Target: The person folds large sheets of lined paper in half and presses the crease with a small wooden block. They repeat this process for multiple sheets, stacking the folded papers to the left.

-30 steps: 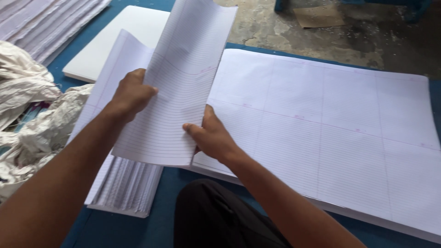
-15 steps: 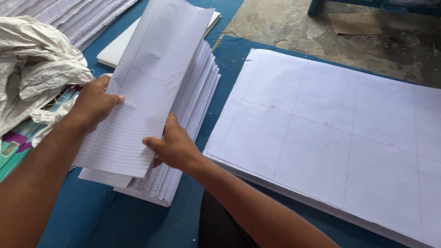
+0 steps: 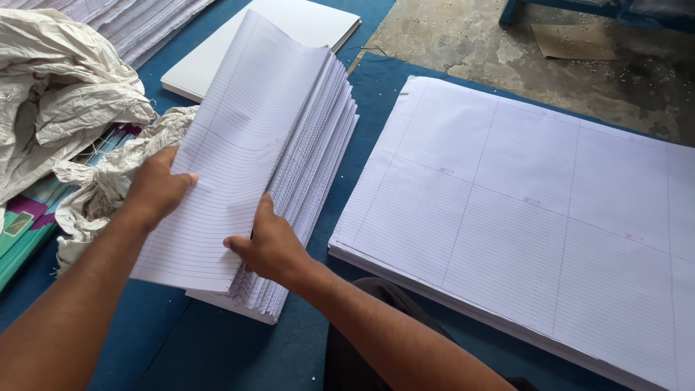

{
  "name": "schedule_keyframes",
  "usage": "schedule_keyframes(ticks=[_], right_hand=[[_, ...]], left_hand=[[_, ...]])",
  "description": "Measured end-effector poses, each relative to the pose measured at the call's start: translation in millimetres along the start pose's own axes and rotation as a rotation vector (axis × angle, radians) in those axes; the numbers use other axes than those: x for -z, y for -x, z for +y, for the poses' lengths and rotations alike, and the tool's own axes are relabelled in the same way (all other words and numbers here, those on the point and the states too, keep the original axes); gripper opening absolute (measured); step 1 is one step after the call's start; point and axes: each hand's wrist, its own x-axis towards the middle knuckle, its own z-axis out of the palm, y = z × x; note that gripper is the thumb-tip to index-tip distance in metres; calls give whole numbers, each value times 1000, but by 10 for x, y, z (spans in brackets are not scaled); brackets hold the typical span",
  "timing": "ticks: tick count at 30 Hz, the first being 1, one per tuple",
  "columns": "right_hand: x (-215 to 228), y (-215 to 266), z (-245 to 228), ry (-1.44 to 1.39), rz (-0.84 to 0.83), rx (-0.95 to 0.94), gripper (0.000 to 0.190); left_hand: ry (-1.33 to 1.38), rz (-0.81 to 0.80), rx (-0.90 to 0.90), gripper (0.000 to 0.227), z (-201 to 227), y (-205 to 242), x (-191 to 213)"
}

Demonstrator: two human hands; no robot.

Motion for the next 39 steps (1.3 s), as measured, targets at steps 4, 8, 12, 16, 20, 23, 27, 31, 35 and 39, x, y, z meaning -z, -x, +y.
schedule_keyframes(ticks=[4, 8, 12, 16, 20, 23, 27, 31, 35, 39], right_hand=[[-88, -58, 87, 151, 40, 57, 98], [-105, -72, 104, 359, 10, 29, 102], [-107, -59, 77, 507, -21, 24, 105], [-119, -58, 54, 549, -27, 7, 104], [-121, -58, 81, 562, -51, -43, 103], [-115, -63, 124, 541, -68, -49, 104], [-73, -92, 165, 524, -99, -14, 113], [113, -100, 257, 437, -121, 76, 111], [454, -71, 387, 399, -59, 67, 100], [894, 31, 521, 432, 19, 68, 90]], left_hand=[[-46, 35, -93, 49, -66, -31, -82], [-83, 38, -33, 52, -156, -77, -196], [-169, 103, -127, 56, -306, -183, -293], [-336, 186, -218, 63, -497, -277, -372], [-148, 136, -224, 66, -607, -344, -453], [-132, 115, -213, 68, -619, -336, -470], [-177, 90, -157, 66, -485, -289, -427], [-378, 190, -81, 63, -221, -290, -360], [-244, 419, -363, 50, 167, -308, -444], [-203, 434, -562, 38, 712, -257, -634]])
